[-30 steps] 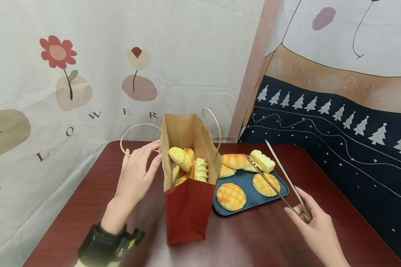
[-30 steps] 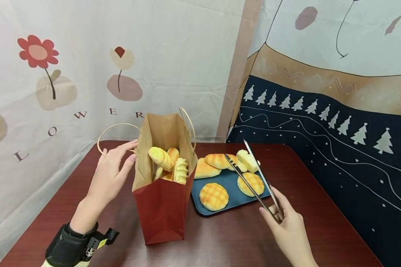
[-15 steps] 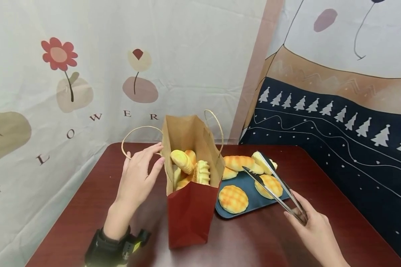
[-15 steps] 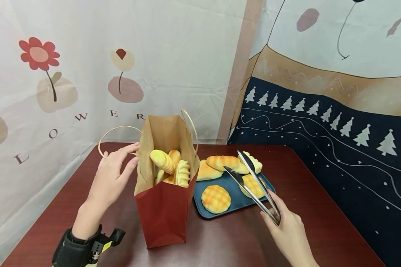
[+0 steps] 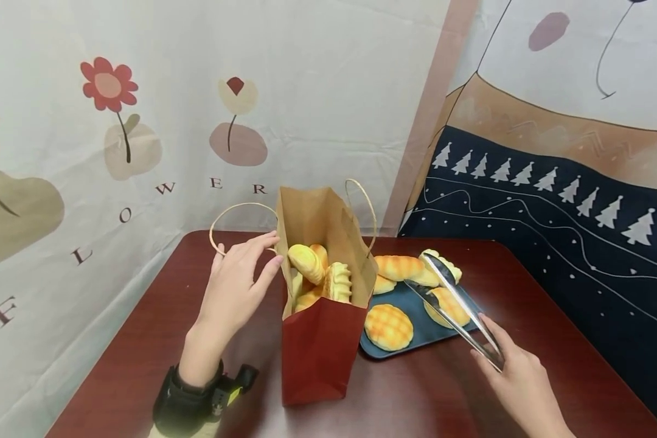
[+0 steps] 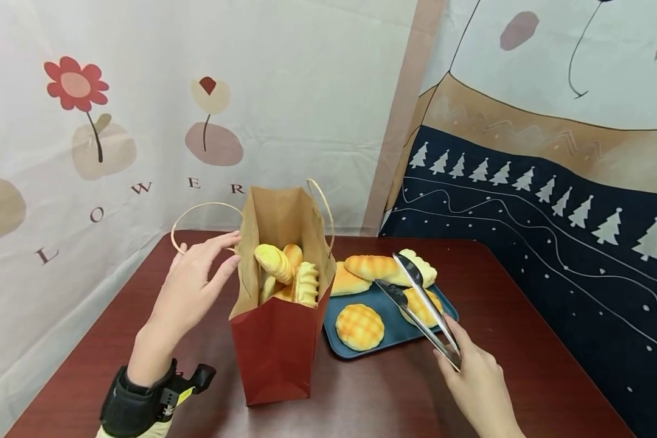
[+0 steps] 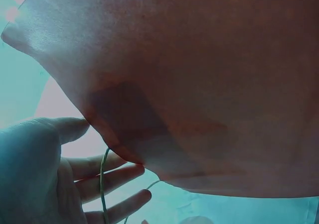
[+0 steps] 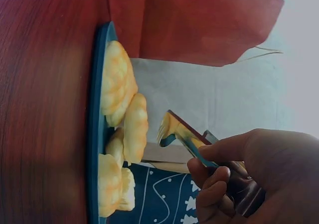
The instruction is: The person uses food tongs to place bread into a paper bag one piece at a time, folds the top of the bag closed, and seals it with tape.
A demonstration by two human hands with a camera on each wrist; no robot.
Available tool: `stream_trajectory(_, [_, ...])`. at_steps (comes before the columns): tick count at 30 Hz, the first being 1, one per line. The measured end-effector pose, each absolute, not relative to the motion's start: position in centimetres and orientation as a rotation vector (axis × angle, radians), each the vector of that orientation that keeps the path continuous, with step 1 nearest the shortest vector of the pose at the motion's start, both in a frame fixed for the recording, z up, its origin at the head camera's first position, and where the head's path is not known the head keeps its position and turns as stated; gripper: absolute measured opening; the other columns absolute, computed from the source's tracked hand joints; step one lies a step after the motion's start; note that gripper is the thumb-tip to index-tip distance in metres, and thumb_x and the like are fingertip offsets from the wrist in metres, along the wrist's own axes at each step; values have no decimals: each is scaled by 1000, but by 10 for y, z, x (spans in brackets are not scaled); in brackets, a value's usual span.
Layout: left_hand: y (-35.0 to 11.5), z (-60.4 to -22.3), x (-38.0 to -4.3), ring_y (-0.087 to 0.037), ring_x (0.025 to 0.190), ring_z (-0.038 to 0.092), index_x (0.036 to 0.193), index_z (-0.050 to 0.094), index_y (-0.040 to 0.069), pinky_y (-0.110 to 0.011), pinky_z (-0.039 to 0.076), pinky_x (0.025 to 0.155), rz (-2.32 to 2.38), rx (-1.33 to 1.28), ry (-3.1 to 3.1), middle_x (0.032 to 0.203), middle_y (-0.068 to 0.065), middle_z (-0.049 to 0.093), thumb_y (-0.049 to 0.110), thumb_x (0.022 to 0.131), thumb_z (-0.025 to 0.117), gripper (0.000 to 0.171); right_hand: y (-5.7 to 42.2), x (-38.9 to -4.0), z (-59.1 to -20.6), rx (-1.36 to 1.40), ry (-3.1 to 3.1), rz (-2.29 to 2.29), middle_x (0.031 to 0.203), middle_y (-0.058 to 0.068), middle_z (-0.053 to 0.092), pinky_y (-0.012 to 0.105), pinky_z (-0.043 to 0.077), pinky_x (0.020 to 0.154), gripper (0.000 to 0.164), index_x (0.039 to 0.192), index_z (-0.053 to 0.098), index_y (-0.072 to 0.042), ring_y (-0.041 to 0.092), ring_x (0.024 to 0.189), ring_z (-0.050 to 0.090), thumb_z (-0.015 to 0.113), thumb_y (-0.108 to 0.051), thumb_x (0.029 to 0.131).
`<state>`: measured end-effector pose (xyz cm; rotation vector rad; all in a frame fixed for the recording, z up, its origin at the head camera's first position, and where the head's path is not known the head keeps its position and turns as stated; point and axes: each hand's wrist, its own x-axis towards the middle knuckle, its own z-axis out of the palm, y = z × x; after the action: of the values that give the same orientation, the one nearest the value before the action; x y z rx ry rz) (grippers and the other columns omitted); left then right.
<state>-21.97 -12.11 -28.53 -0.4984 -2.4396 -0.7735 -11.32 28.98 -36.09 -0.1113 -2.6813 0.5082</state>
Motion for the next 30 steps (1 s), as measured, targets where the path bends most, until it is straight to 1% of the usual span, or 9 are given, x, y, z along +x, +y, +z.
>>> stream_trajectory(1, [-121,-285,-220,-27,123,51,131,57,18,-64,18,108,-776,-500,-2440,136,0,57,40,96,51,41,290,-114,-362,-87,-2666,481,93,22,71,44,51,57,67,137,47,-13,29,75,68,76,-14,77])
stream_trajectory(2, [-121,-285,-220,-27,123,51,131,57,18,-64,18,108,-778,-501,-2439,136,0,57,40,96,51,41,290,-116,-363,-64,-2657,454,94,25,70,45,49,55,67,137,48,-13,29,73,66,76,-14,76])
stream_trajectory(5, [-122,-285,-221,-27,123,51,131,57,19,-64,19,109,-778,-503,-2433,136,1,57,41,96,51,42,290,-122,-365,-10,-2649,353,98,28,68,43,45,50,68,137,48,-13,29,68,63,76,-14,75])
stream_trajectory(8, [-122,-283,-222,-26,123,52,131,57,19,-63,20,108,-776,-509,-2425,135,1,57,42,96,51,42,289,-131,-365,14,-2683,259,105,26,67,43,45,49,69,139,46,-14,32,70,64,74,-15,76])
stream_trajectory(11, [-122,-281,-223,-26,123,52,131,57,19,-63,20,108,-774,-513,-2422,136,1,57,42,96,51,42,287,-139,-364,26,-2715,161,108,23,68,44,46,48,67,139,45,-13,33,70,65,72,-15,78])
stream_trajectory(17, [-122,-281,-225,-26,123,51,130,57,19,-63,19,109,-779,-517,-2418,136,2,57,41,95,52,42,278,-154,-364,65,-2648,33,89,16,69,36,35,38,62,133,49,-15,26,51,57,73,-13,76])
stream_trajectory(23, [-120,-284,-222,-25,123,52,129,58,20,-64,20,108,-762,-504,-2421,135,5,57,42,95,53,41,269,-165,-366,40,-2685,-58,73,10,60,30,31,36,58,133,49,-19,21,45,49,70,-12,79])
stream_trajectory(27, [-121,-285,-220,-25,123,52,129,58,20,-64,20,108,-764,-498,-2433,136,4,57,44,95,51,42,265,-171,-367,21,-2748,-115,70,8,56,30,33,36,60,135,47,-22,19,45,46,68,-7,81])
stream_trajectory(30, [-122,-286,-220,-26,124,52,130,57,20,-64,19,109,-778,-495,-2445,135,4,57,43,95,51,42,262,-173,-369,29,-2761,-143,79,11,58,31,35,36,63,137,45,-21,20,46,47,67,-3,80])
